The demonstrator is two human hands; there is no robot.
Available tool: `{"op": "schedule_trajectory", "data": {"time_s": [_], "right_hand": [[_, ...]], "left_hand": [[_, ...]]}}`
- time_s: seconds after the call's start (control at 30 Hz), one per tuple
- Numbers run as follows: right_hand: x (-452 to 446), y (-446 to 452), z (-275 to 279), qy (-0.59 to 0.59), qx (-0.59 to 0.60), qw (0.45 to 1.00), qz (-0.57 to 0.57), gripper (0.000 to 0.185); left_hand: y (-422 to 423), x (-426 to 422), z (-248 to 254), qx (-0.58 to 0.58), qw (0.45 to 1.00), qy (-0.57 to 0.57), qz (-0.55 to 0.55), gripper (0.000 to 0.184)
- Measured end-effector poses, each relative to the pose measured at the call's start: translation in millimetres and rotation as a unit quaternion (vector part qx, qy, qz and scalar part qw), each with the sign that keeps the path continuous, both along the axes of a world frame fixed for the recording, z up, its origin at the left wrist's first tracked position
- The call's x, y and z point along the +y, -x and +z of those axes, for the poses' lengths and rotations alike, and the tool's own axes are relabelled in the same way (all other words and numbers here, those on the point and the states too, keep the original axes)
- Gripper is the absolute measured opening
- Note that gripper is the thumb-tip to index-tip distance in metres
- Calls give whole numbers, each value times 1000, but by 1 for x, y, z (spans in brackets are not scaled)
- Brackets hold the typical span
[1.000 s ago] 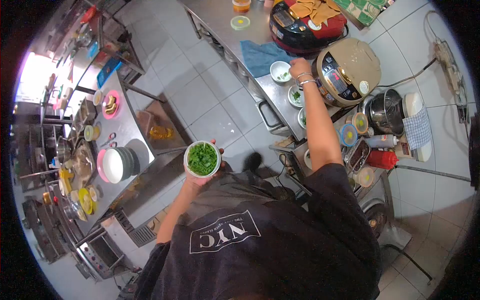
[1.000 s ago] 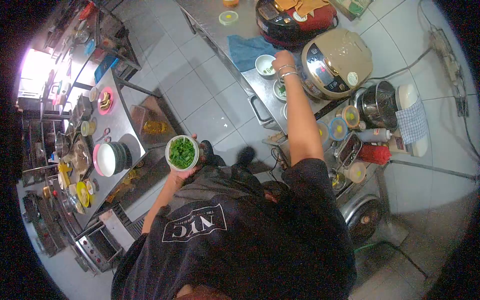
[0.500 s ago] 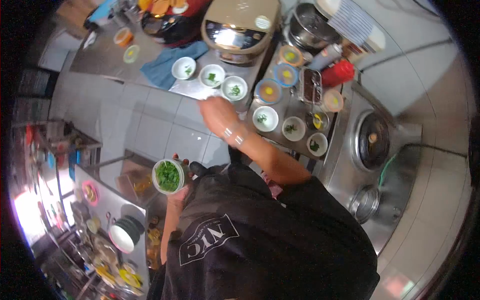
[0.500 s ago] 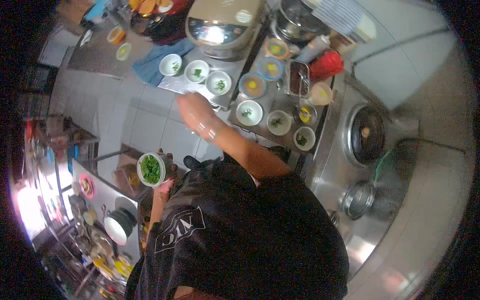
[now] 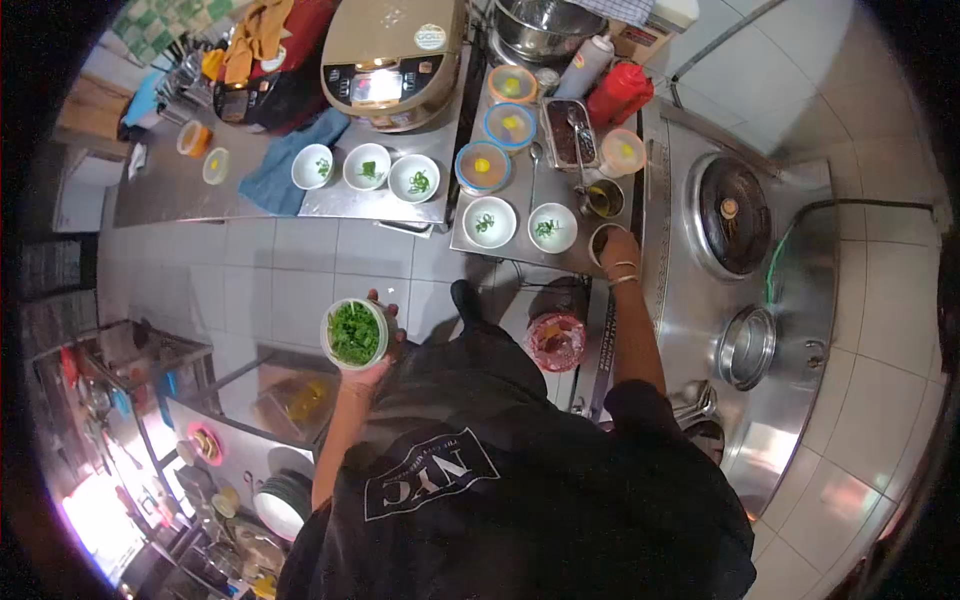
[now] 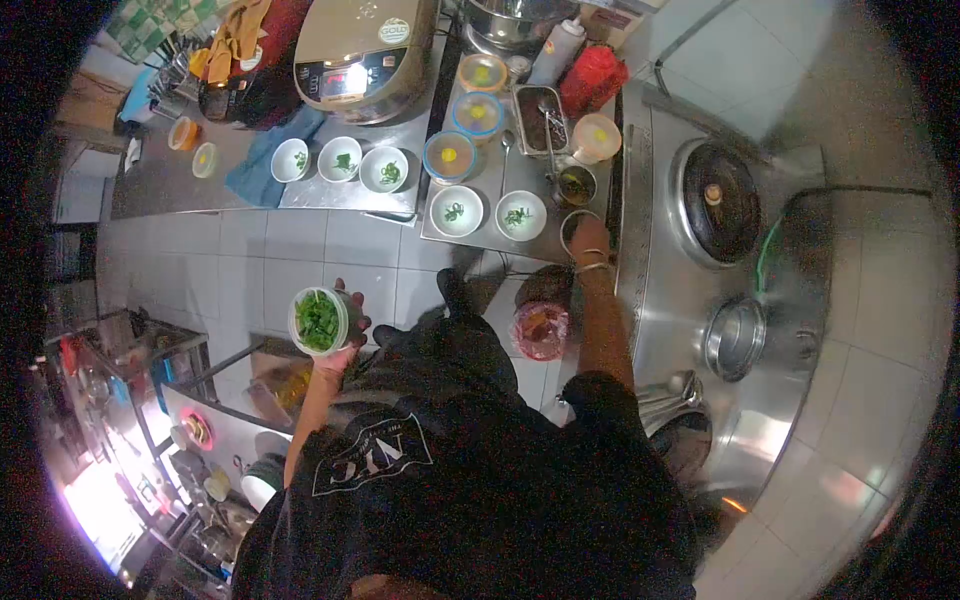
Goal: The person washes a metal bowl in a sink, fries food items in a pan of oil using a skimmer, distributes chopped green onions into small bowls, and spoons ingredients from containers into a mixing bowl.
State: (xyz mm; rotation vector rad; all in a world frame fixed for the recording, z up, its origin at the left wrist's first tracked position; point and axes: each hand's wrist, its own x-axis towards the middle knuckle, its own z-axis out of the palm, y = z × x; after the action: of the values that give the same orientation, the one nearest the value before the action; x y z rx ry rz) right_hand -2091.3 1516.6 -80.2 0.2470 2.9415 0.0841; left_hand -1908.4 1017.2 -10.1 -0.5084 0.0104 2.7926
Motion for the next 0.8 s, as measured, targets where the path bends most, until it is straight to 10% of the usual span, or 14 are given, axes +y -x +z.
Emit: {"op": "schedule_trajectory", "data": {"time_s": [0.17,0.8], "right_hand": [[12,-5,38,180,58,980,-54,23],[3,-13,62,180,80,978,-64,19]], "left_hand": [[3,2,9,7,1000,9,3,72],[5,3,21,44,998,-45,-27,73]]}}
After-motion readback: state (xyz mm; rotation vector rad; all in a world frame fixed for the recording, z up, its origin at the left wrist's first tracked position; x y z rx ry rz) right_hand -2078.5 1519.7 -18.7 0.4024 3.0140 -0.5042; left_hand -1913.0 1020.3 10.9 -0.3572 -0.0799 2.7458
